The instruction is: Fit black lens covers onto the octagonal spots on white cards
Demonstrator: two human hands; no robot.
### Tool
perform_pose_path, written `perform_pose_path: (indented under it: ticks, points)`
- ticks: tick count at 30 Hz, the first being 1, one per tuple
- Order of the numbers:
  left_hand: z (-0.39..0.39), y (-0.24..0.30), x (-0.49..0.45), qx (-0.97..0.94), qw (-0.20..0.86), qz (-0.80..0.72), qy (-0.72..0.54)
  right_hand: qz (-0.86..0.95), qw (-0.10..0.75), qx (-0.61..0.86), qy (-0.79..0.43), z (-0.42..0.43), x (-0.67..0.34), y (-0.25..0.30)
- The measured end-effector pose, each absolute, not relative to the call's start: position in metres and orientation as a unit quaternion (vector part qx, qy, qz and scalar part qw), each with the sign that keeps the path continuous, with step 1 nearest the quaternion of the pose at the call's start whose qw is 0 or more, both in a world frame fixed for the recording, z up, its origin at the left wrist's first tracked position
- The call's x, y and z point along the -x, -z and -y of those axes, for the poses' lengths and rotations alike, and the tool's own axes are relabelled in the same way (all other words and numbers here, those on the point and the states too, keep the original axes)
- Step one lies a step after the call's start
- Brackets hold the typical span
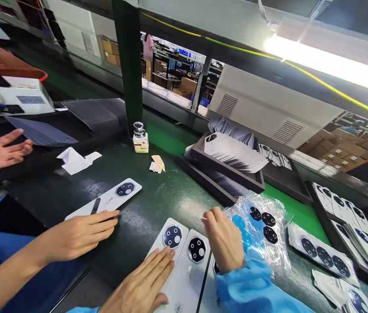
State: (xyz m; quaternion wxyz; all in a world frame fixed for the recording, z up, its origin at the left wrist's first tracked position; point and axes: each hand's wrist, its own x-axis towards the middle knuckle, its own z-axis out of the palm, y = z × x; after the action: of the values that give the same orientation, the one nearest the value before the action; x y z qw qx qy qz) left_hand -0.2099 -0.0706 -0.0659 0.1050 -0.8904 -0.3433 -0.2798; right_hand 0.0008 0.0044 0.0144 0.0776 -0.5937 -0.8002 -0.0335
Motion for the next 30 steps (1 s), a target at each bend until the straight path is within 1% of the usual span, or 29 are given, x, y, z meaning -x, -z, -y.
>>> perform_pose_path:
  ticks: [2,3,8,11,16,22,30]
  points:
    - [0.073,0.077,0.209,0.891,0.084,0.352,0.275,0.803,0.068,0.586,-0.091,-0.006,0.024,-0.008]
    - [0.074,0.082,0.208,0.887,0.072,0.363,0.275,0.801,0.064,0.581,-0.127,-0.008,0.033,-0.005]
    - [0.076,0.104,0.209,0.863,0.018,0.409,0.296,0.789,0.064,0.584,-0.178,-0.019,0.046,0.012]
    - [0.077,0.102,0.212,0.861,-0.004,0.404,0.31,0.785,0.077,0.584,-0.189,-0.023,0.045,0.021]
    - [0.075,0.082,0.21,0.875,0.059,0.372,0.303,0.79,0.088,0.576,-0.191,-0.027,0.042,0.032]
    - [0.07,0.059,0.204,0.874,0.134,0.344,0.317,0.807,0.066,0.563,-0.163,-0.03,0.043,0.036]
    - [0.071,0.057,0.204,0.876,0.138,0.351,0.302,0.861,0.034,0.493,-0.119,-0.016,0.048,0.028]
